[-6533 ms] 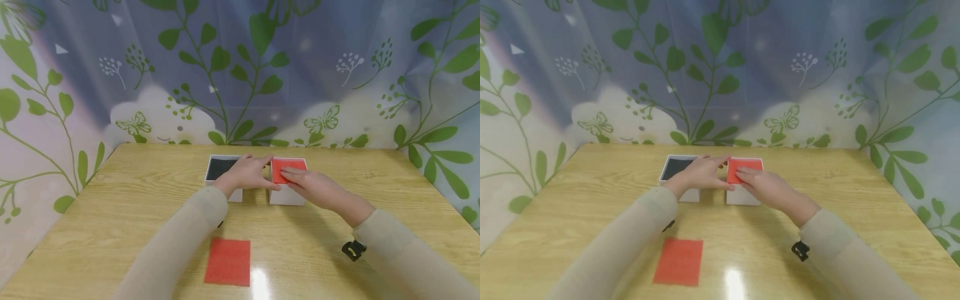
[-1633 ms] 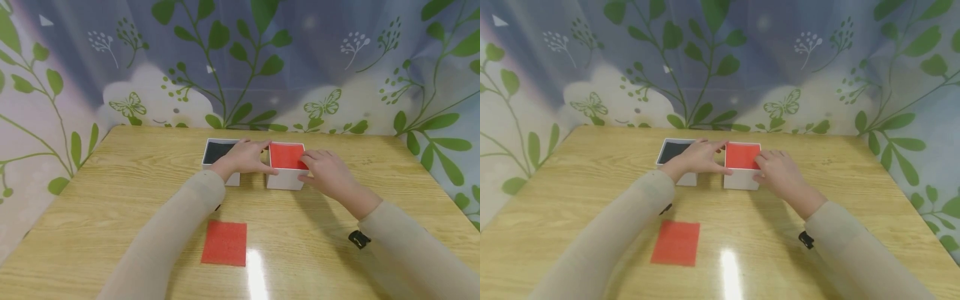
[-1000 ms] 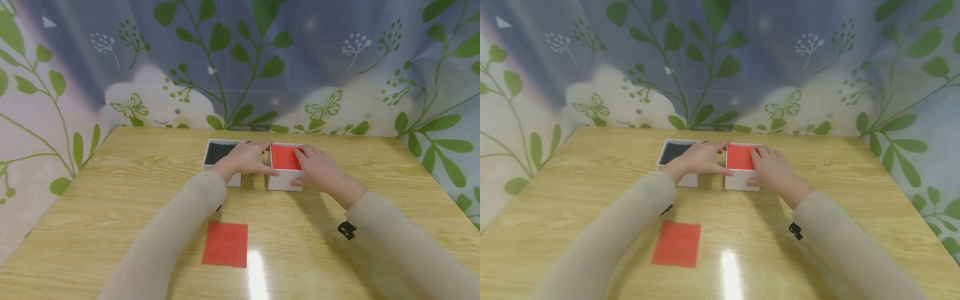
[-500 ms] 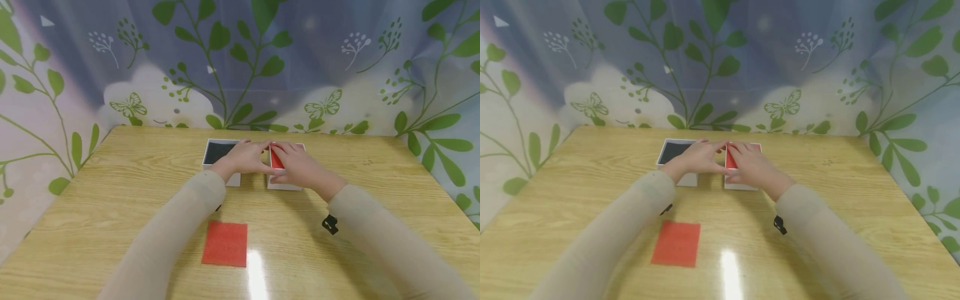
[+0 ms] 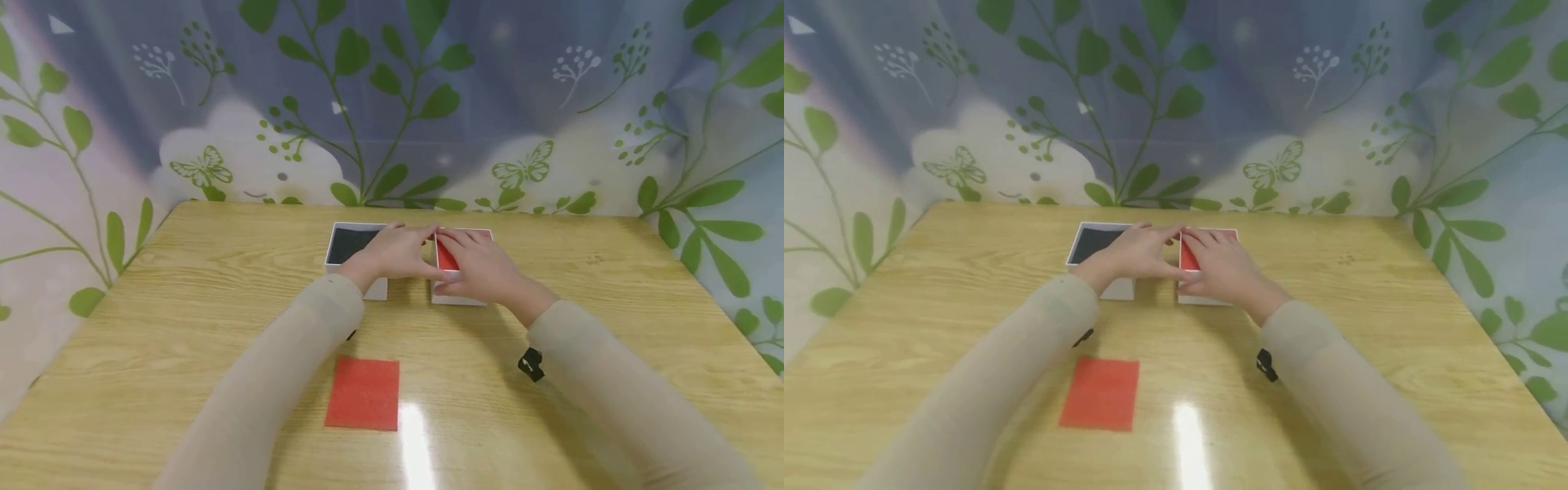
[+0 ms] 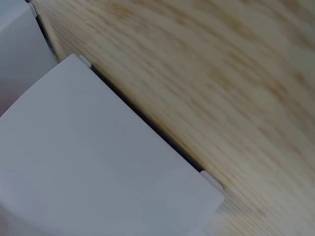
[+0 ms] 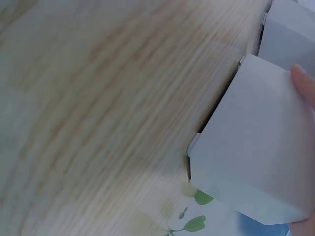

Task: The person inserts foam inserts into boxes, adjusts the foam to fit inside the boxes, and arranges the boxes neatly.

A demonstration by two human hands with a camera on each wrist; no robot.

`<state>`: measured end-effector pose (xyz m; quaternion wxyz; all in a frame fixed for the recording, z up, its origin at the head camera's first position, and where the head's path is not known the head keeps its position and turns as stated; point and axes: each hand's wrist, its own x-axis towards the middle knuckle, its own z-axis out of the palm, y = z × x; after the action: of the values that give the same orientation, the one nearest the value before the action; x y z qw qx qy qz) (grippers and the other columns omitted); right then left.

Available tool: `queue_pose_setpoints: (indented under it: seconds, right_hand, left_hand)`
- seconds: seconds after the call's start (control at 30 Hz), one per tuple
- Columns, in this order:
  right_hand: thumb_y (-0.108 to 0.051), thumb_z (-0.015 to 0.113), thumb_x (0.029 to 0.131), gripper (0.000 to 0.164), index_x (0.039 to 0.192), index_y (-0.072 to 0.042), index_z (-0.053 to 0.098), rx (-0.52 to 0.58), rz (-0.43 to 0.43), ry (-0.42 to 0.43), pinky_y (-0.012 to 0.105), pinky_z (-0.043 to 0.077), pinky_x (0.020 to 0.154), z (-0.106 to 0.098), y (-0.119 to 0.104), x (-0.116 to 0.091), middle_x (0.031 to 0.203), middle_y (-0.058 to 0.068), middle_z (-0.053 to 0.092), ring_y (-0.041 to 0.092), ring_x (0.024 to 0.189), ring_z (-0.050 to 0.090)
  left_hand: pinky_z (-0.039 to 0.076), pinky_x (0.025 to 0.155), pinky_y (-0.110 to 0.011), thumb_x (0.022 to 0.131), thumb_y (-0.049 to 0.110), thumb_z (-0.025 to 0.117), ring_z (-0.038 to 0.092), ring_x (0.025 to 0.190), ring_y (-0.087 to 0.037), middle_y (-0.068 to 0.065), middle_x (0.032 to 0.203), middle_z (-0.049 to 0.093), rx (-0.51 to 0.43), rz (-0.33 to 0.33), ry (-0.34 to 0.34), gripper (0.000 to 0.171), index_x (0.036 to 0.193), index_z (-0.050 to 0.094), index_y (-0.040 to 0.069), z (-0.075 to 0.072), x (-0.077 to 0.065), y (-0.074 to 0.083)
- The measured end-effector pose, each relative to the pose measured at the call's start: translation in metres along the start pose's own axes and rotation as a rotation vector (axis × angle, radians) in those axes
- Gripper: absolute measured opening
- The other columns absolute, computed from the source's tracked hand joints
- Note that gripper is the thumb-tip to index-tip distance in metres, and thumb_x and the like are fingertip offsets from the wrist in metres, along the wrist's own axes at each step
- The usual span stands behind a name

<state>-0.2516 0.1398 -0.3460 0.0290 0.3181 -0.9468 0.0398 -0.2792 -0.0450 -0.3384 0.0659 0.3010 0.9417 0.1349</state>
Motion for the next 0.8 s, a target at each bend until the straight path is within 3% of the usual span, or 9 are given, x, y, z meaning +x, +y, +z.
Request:
queue_pose_setpoints:
  seconds: [0.23, 0.53, 0.8]
  right_hand:
    - [-0.051, 0.073, 0.074, 0.092, 0.144, -0.005, 0.035, 0.041, 0.022, 0.046, 0.053, 0.027, 0.105, 0.003, 0.001, 0.001, 0.146, 0.011, 0.035, 0.034, 0.132, 0.031]
    - [-0.046, 0.071, 0.079, 0.079, 0.138, 0.000, 0.044, 0.078, -0.046, 0.095, 0.051, 0.037, 0.098, 0.002, 0.000, -0.006, 0.140, 0.016, 0.043, 0.034, 0.125, 0.042]
    - [-0.025, 0.071, 0.083, 0.054, 0.127, 0.003, 0.056, 0.048, -0.192, 0.159, 0.047, 0.045, 0.092, 0.001, -0.002, -0.016, 0.128, 0.018, 0.054, 0.033, 0.118, 0.051]
  left_hand:
    - [0.012, 0.111, -0.040, 0.073, 0.071, 0.057, 0.045, 0.122, -0.008, 0.004, 0.139, 0.046, -0.001, -0.001, 0.005, 0.101, 0.149, 0.025, 0.013, 0.000, 0.000, -0.001]
    - [0.013, 0.111, -0.040, 0.073, 0.073, 0.055, 0.045, 0.123, -0.009, 0.004, 0.139, 0.047, 0.048, -0.014, -0.002, 0.102, 0.149, 0.024, 0.011, 0.000, 0.000, 0.000]
    - [0.013, 0.111, -0.041, 0.072, 0.075, 0.055, 0.046, 0.122, -0.009, 0.003, 0.139, 0.047, 0.035, -0.011, -0.008, 0.104, 0.149, 0.022, 0.013, 0.001, 0.000, -0.001]
